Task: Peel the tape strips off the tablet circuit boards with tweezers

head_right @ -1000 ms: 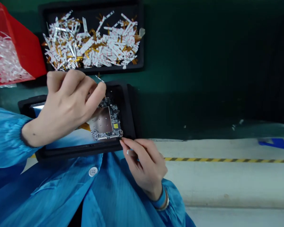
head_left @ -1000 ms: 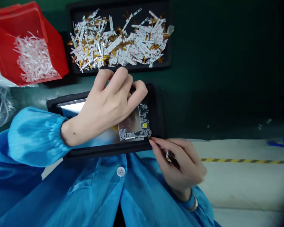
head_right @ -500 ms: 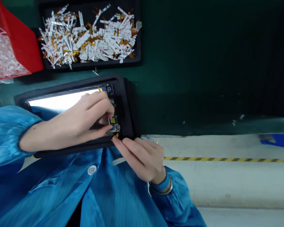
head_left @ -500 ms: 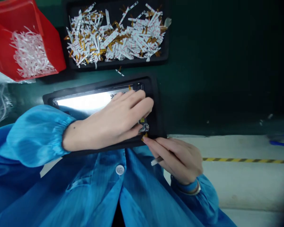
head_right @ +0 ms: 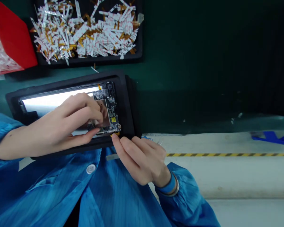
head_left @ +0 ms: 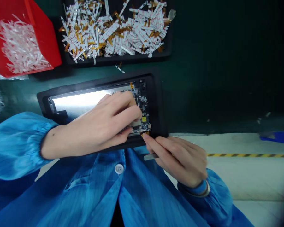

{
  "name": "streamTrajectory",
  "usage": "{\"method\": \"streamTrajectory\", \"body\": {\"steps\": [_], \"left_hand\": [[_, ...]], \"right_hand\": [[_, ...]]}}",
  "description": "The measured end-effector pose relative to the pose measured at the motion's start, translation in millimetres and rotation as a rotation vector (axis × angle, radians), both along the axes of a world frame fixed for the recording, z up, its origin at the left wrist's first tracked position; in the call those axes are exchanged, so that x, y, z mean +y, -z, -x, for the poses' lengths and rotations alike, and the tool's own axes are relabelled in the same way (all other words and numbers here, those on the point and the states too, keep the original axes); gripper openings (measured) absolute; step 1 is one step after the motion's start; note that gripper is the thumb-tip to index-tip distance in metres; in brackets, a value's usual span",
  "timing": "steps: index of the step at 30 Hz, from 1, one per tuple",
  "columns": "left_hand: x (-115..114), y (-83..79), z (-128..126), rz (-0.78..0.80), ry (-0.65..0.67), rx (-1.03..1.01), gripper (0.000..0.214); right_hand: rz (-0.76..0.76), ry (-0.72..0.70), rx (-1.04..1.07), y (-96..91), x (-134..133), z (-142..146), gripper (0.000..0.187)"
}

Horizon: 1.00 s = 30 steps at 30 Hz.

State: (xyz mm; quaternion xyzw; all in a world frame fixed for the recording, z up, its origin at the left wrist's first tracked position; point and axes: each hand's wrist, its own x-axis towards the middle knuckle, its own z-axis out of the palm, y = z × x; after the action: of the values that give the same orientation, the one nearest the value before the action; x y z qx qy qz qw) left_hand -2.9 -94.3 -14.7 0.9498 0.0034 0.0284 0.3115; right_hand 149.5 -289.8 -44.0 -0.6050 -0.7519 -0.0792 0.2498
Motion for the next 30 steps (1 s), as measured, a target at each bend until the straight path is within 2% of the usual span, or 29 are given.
{"method": "streamTrajectory", "body": {"steps": [5, 11, 16, 18, 23, 30], "left_hand": [[3, 1.8, 8, 0.046, -0.015, -0.004, 0.008], [2, 5.0, 9, 0.017, 0.018, -0.041, 0.012], [4, 12.3, 9, -0.013, 0.045, -0.024, 0.017], [4, 14.6, 8, -0.005, 0.044, -0.021, 0.018], [6, 14.9, 8, 0.039, 0.036, -0.025, 0.018], [6, 17.0, 10, 0.021, 0.033, -0.02, 0.018]], "right_hand": [[0.027, 0.005, -0.003, -2.3, 4, 2, 0.014], [0.069, 0.012, -0.001, -8.8, 8, 4, 0.01], [0.143, -0.036, -0.059, -17.2, 13, 5, 0.015], [0.183, -0.038, -0.019, -17.3, 13, 3, 0.015], [0.245, 0.064, 0.19, -11.0, 11, 0, 0.009], [0.263, 0.11, 0.145, -14.4, 14, 7, 0.006]]}}
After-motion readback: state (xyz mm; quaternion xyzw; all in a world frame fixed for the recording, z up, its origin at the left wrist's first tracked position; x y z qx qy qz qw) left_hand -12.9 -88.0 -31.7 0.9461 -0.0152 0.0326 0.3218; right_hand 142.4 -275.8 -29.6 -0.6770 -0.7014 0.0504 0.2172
